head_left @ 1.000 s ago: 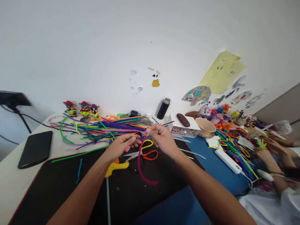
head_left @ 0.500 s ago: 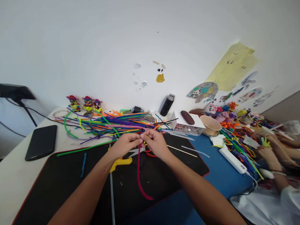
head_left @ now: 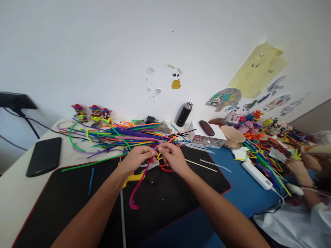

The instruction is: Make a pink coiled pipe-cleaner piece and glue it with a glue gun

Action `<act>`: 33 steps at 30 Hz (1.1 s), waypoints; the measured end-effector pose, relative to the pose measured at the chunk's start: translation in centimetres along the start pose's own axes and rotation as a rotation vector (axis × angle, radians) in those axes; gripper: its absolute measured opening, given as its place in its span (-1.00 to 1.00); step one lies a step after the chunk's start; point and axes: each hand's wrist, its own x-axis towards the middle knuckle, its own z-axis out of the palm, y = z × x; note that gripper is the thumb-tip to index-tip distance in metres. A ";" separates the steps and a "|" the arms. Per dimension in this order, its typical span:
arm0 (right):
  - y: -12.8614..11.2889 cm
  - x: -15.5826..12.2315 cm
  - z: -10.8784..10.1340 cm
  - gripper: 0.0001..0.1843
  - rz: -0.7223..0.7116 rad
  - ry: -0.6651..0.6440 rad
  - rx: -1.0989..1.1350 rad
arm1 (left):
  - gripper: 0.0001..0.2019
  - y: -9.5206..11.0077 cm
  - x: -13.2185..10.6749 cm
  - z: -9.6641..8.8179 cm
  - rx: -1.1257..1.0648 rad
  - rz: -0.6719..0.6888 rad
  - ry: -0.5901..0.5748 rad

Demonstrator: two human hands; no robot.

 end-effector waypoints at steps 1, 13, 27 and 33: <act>0.1 -0.1 0.0 -0.53 0.004 -0.001 -0.004 | -0.66 0.0 0.0 0.0 0.004 0.004 0.002; 0.8 -0.5 0.7 -0.73 -0.165 0.000 -0.218 | -0.72 -0.9 0.2 0.1 -0.212 -0.101 -0.087; 0.8 -1.0 -0.3 -0.79 -0.349 0.038 -0.593 | -0.65 -0.9 0.1 0.7 -0.188 -0.109 -0.118; 0.8 -0.8 -0.6 -0.80 -0.349 0.050 -0.549 | -0.69 -1.0 0.2 1.0 -0.221 -0.126 -0.111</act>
